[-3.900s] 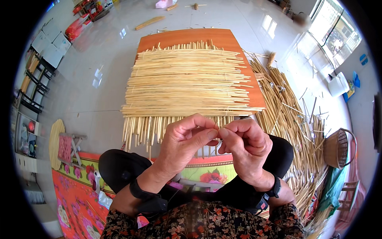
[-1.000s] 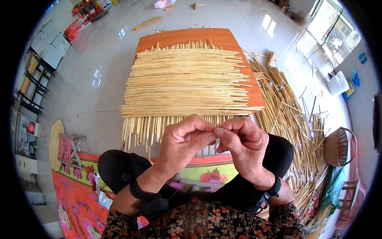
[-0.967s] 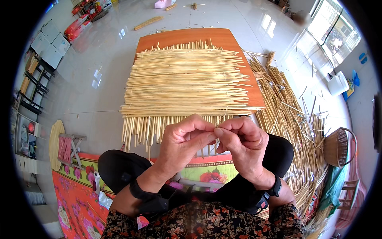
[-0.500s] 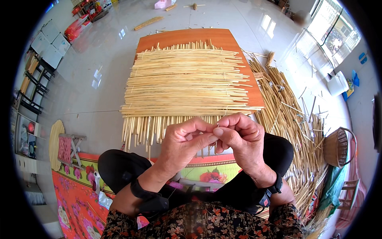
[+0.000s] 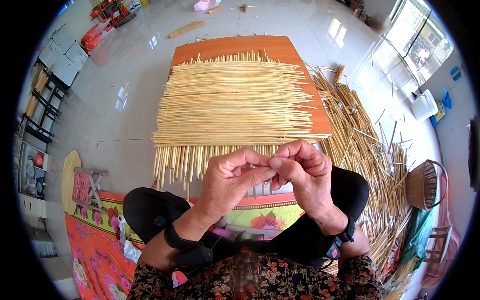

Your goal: The person assembles bamboo sticks into a flat mat using a needle and white thread. They align the sticks, bind them together with thread by hand, and trim the excess string using small shears.

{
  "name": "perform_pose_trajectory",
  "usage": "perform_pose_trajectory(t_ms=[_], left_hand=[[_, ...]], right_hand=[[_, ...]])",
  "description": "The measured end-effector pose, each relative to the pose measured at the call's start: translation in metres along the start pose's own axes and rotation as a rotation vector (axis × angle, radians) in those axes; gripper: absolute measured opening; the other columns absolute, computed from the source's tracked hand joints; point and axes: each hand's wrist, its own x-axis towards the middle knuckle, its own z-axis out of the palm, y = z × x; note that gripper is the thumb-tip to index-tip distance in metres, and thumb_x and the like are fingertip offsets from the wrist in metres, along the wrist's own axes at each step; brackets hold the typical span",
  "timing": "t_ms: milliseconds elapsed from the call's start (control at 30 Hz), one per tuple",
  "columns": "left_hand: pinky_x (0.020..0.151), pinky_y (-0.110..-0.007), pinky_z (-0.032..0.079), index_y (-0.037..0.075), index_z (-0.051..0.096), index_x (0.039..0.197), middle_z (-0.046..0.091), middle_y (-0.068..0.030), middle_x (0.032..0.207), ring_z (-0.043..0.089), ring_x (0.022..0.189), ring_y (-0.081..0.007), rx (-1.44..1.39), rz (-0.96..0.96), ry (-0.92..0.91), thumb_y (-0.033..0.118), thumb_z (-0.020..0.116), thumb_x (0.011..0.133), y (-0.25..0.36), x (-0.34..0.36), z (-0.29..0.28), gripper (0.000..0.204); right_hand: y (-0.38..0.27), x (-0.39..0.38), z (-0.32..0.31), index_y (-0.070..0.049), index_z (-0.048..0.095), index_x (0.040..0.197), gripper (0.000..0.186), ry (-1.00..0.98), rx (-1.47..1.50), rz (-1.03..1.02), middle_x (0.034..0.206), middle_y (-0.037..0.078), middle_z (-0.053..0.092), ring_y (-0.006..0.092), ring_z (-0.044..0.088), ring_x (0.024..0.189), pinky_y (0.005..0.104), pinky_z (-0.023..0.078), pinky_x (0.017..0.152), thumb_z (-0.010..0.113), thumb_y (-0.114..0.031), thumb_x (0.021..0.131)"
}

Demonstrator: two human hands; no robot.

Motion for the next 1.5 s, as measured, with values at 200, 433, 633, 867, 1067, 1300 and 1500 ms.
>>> perform_pose_trajectory(t_ms=[200,433,633,867,1067,1300,1500], left_hand=[[0.082,-0.027,0.056,0.000,0.067,0.102,0.064,-0.0062,0.102,0.063,0.095,-0.0124,-0.118,0.116,0.061,-0.002,0.063,0.090,0.005,0.006,-0.006,0.014],[0.077,-0.027,0.056,0.000,0.068,0.096,0.060,-0.0102,0.108,0.064,0.095,-0.0153,0.523,0.441,0.030,-0.006,0.067,0.083,0.016,0.008,-0.013,0.014],[0.064,-0.025,0.052,0.000,0.062,0.090,0.059,-0.0101,0.108,0.061,0.081,-0.0123,0.678,0.518,-0.002,-0.005,0.062,0.085,0.016,0.006,-0.014,0.007],[0.068,-0.022,0.047,0.001,0.059,0.092,0.057,-0.0056,0.109,0.055,0.084,-0.0053,-0.015,0.039,-0.013,0.000,0.058,0.091,0.006,0.005,-0.016,0.002],[0.067,-0.019,0.044,0.003,0.061,0.098,0.057,-0.0050,0.108,0.056,0.085,-0.0049,0.152,0.246,-0.083,0.014,0.059,0.096,-0.005,0.007,-0.015,0.011],[0.057,-0.020,0.041,0.007,0.062,0.100,0.059,-0.0027,0.106,0.053,0.072,-0.0048,-0.014,0.104,0.160,0.013,0.057,0.097,-0.008,0.013,-0.029,0.008],[0.063,-0.023,0.050,0.007,0.061,0.103,0.064,-0.0044,0.105,0.063,0.081,-0.0104,-0.112,-0.075,0.333,0.017,0.056,0.098,-0.020,-0.005,-0.058,0.013]], right_hand=[[0.003,0.004,-0.006,-0.001,0.062,0.097,0.010,-0.119,0.109,0.122,0.076,0.002,0.065,0.0082,0.063,0.063,0.0220,0.052,0.062,0.059,-0.010,0.096],[0.008,0.006,-0.011,-0.003,0.063,0.097,0.012,-0.218,0.133,0.228,0.072,0.001,0.063,0.0080,0.062,0.062,0.0215,0.051,0.062,0.062,-0.014,0.095],[0.007,0.006,-0.008,-0.001,0.062,0.092,0.006,-0.201,0.169,0.333,0.066,0.002,0.059,0.0117,0.060,0.053,0.0238,0.050,0.051,0.064,-0.007,0.090],[0.003,0.008,-0.006,0.000,0.061,0.088,0.004,-0.141,0.181,0.370,0.066,0.002,0.059,0.0109,0.056,0.044,0.0238,0.048,0.042,0.064,0.000,0.085],[0.008,0.007,-0.017,-0.003,0.063,0.094,0.007,-0.250,0.118,0.361,0.076,0.001,0.064,0.0068,0.059,0.055,0.0196,0.045,0.050,0.064,-0.006,0.088],[0.006,0.002,-0.017,-0.003,0.058,0.092,0.005,-0.519,-0.142,0.408,0.078,0.003,0.064,0.0037,0.051,0.051,0.0169,0.040,0.043,0.061,-0.002,0.088],[0.003,0.005,-0.028,-0.005,0.054,0.112,0.027,-0.390,0.168,0.328,0.084,0.006,0.067,0.0047,0.050,0.046,0.0186,0.039,0.039,0.063,0.001,0.087]])
